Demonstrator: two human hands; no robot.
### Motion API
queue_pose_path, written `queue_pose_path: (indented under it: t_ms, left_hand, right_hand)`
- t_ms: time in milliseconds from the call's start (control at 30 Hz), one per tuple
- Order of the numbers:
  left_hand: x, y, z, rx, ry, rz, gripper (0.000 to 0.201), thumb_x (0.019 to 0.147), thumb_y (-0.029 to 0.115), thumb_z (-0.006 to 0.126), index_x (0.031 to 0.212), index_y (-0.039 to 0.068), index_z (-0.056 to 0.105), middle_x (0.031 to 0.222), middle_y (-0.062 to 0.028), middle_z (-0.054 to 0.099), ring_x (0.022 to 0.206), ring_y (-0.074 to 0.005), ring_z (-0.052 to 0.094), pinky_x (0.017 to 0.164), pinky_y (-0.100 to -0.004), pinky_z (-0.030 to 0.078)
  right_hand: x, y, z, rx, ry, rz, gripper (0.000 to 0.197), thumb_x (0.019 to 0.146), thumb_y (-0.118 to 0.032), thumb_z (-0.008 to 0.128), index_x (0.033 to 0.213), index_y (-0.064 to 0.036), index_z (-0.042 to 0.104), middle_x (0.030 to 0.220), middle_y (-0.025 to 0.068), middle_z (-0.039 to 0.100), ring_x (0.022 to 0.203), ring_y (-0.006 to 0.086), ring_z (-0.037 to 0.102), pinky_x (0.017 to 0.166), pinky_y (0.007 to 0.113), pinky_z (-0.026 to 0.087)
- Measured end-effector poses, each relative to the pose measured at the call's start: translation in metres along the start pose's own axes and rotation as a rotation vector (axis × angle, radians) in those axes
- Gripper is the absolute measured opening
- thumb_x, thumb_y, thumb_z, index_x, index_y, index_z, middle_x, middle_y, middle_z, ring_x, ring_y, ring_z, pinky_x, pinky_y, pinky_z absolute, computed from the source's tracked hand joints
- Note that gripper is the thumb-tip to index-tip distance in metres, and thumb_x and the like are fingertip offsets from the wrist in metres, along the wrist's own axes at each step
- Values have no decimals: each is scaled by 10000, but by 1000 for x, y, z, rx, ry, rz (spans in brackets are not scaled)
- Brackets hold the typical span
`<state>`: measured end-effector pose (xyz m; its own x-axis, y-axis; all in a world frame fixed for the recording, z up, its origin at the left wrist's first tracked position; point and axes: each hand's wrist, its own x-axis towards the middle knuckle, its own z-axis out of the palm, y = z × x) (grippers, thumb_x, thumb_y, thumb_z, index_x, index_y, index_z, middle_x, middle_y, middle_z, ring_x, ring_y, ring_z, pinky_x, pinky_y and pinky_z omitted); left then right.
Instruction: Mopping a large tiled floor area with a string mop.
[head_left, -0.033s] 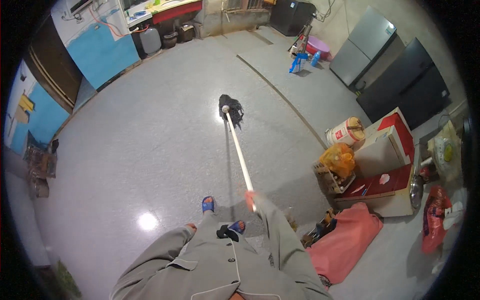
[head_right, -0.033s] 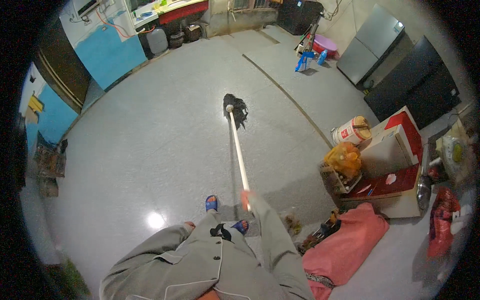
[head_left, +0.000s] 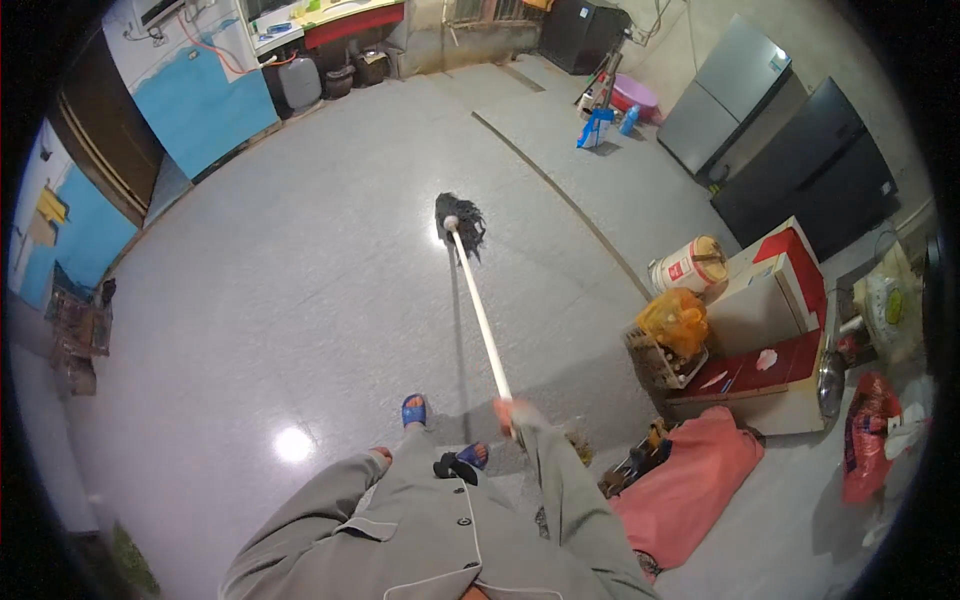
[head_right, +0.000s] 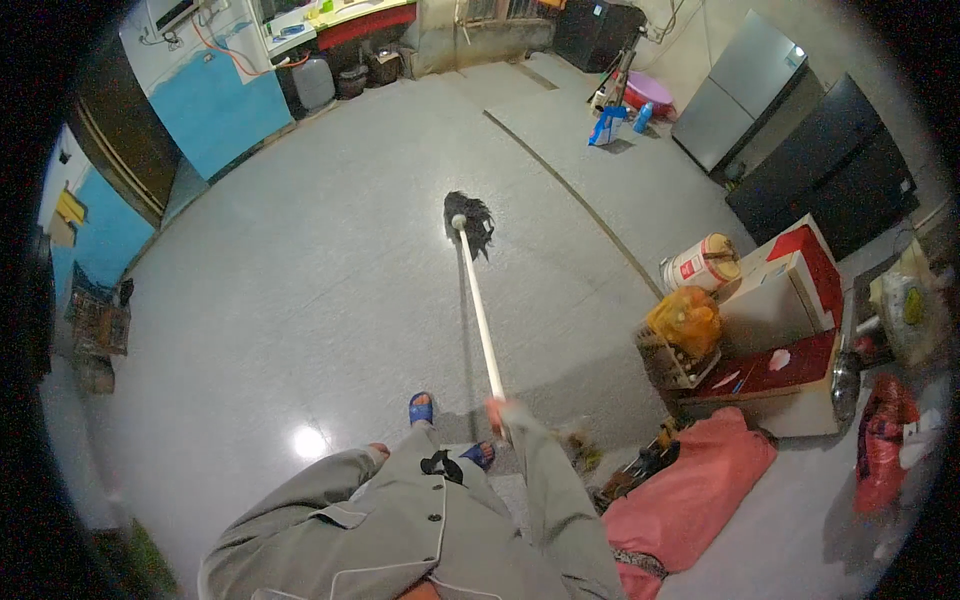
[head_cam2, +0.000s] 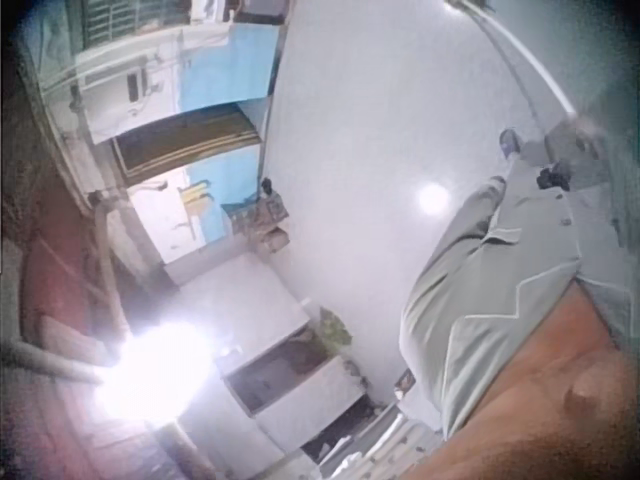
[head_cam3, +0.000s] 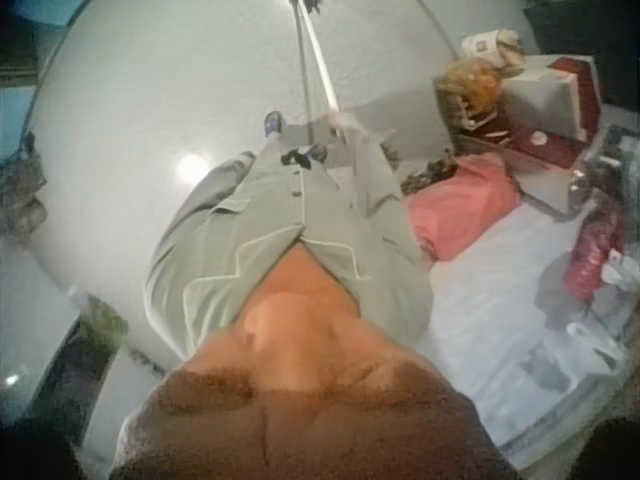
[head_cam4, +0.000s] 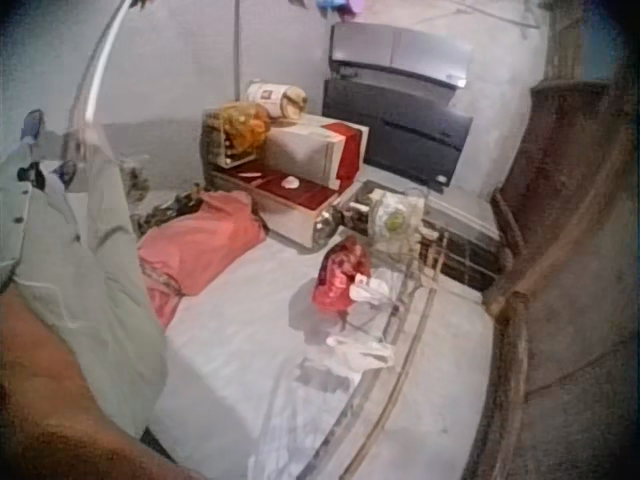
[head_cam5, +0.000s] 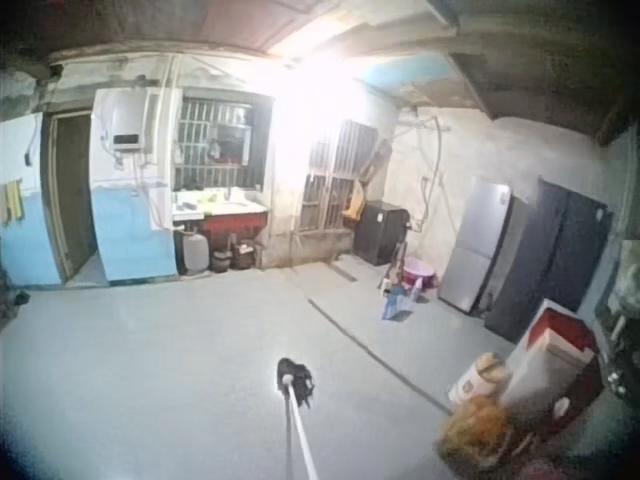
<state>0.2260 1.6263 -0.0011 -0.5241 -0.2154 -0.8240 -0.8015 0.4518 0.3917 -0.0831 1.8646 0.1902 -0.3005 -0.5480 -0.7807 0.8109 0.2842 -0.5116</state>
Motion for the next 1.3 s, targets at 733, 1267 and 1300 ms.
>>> queue_pose_path:
  t_ms: [733, 1267, 1300]
  left_hand:
    - [15, 156, -14, 307, -139, 216, 326, 661, 303, 574, 919, 110, 627, 900, -120, 623, 869, -275, 583, 787, -354, 447]
    - [55, 26, 53, 223, 135, 187, 314, 678, 267, 547, 944, 121, 626, 938, -124, 613, 901, -287, 576, 807, -359, 442]
    - [44, 52, 45, 227, 76, 178, 322, 679, 271, 547, 954, 121, 620, 953, -124, 609, 914, -293, 570, 816, -363, 438]
  right_hand:
    - [-271, 260, -109, -885, 416, 241, 429, 774, -307, 570, 1025, 33, 498, 766, 193, 577, 739, 278, 586, 650, 379, 459]
    - [-94, 119, -78, -695, 308, 154, 268, 775, -286, 587, 832, -31, 525, 608, 107, 524, 511, 233, 506, 469, 369, 410]
    - [-112, 142, -95, -1059, 349, 14, 317, 761, -296, 600, 890, -13, 539, 671, 141, 567, 588, 264, 558, 529, 379, 441]
